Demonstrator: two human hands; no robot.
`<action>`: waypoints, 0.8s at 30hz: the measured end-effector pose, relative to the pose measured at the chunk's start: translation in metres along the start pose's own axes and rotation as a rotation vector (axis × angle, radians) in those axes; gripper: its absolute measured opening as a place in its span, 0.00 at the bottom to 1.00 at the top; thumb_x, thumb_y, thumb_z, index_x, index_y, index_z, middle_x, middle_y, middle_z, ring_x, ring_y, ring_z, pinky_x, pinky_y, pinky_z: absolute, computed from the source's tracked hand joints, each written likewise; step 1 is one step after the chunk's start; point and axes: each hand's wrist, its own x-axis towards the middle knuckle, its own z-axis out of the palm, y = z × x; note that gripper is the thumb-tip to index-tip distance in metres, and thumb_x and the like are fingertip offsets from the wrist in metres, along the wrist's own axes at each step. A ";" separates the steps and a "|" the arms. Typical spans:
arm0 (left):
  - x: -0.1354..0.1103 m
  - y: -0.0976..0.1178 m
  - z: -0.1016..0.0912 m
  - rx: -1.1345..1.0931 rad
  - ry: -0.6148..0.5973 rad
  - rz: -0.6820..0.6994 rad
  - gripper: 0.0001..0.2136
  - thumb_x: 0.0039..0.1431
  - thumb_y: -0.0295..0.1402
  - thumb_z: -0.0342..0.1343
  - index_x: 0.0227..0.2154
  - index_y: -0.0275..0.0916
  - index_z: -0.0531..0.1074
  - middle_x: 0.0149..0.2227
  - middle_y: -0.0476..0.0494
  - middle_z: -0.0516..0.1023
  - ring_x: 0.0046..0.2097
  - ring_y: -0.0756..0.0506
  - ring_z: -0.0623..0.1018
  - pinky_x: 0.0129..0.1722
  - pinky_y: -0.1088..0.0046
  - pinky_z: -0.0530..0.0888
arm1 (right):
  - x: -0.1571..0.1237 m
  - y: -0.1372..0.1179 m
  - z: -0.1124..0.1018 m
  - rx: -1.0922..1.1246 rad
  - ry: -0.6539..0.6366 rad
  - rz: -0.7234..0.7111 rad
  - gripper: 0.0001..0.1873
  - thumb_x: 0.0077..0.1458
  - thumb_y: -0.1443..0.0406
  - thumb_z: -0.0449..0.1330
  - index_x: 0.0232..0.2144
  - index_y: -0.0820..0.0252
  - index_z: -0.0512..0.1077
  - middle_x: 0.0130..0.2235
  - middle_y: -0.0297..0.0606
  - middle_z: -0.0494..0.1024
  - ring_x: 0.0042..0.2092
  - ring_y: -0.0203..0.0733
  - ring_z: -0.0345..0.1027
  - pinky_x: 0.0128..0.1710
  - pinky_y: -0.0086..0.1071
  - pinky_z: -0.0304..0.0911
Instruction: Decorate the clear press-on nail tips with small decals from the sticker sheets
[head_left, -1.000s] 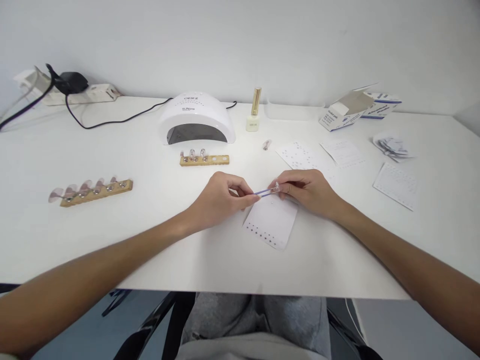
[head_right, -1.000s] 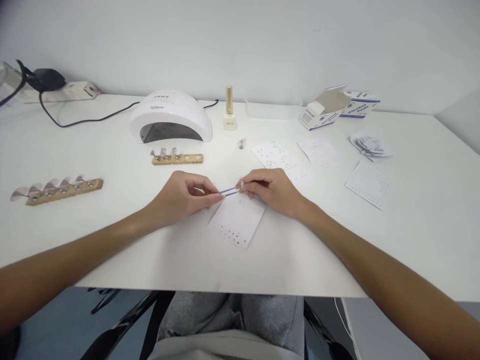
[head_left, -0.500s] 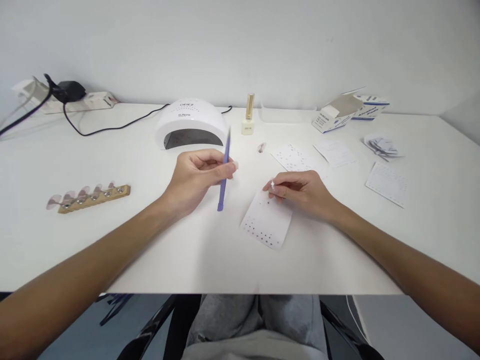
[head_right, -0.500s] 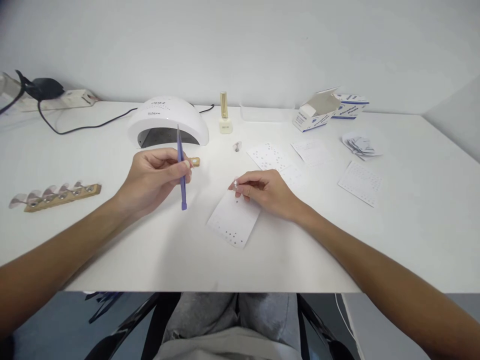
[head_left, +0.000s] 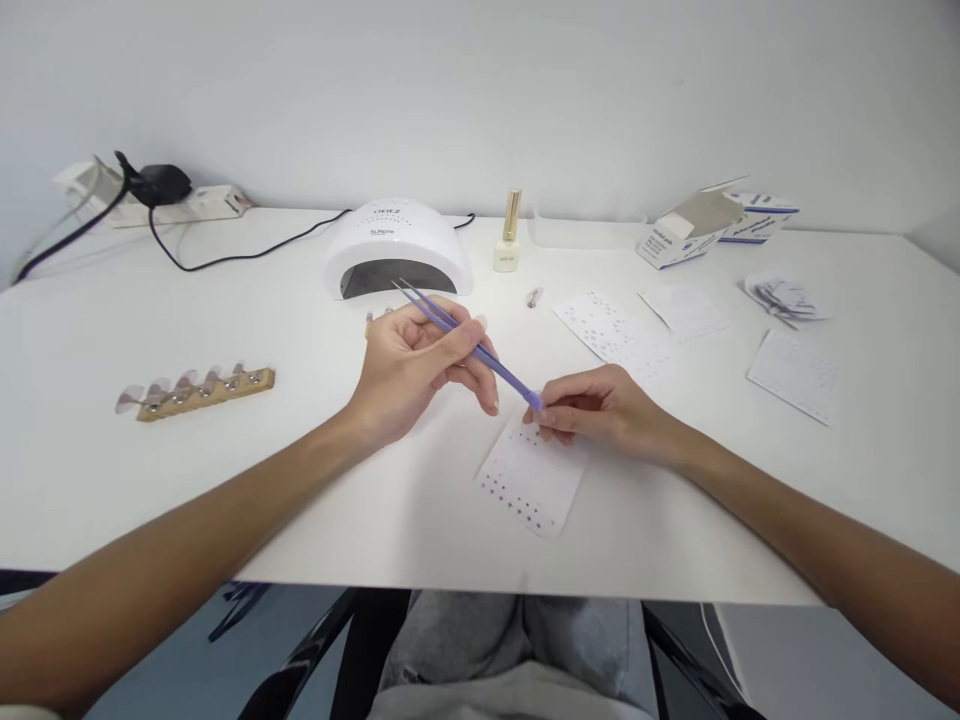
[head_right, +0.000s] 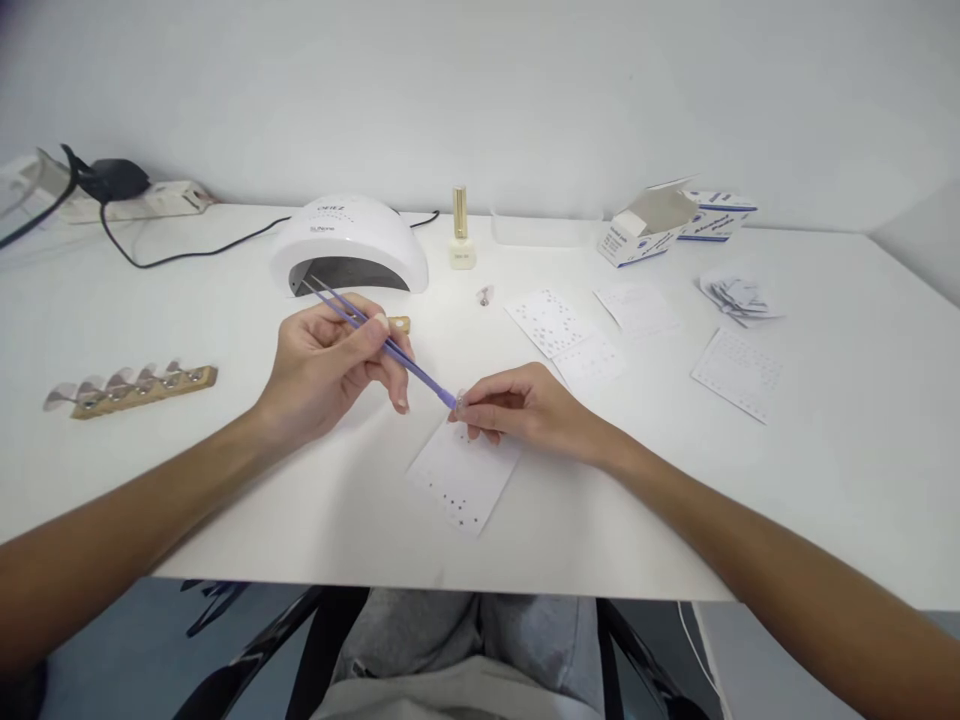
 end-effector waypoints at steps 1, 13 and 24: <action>0.000 0.000 0.000 0.004 0.012 0.003 0.07 0.57 0.33 0.57 0.29 0.34 0.68 0.28 0.45 0.76 0.21 0.47 0.77 0.20 0.67 0.77 | 0.000 0.000 0.000 -0.006 -0.006 0.000 0.07 0.53 0.64 0.63 0.32 0.62 0.78 0.26 0.34 0.76 0.26 0.30 0.65 0.27 0.25 0.63; -0.003 -0.001 0.001 -0.021 -0.095 -0.025 0.06 0.58 0.32 0.56 0.29 0.34 0.69 0.28 0.45 0.77 0.21 0.47 0.77 0.20 0.67 0.76 | 0.000 0.001 -0.001 -0.026 -0.032 0.001 0.09 0.53 0.62 0.63 0.33 0.63 0.78 0.26 0.35 0.76 0.26 0.32 0.65 0.27 0.28 0.64; 0.000 -0.002 0.000 -0.007 -0.003 -0.033 0.08 0.56 0.33 0.58 0.28 0.33 0.70 0.28 0.44 0.76 0.21 0.48 0.76 0.21 0.68 0.76 | 0.000 0.000 -0.004 -0.047 -0.083 -0.016 0.08 0.54 0.63 0.61 0.31 0.62 0.77 0.28 0.36 0.76 0.27 0.32 0.65 0.28 0.27 0.63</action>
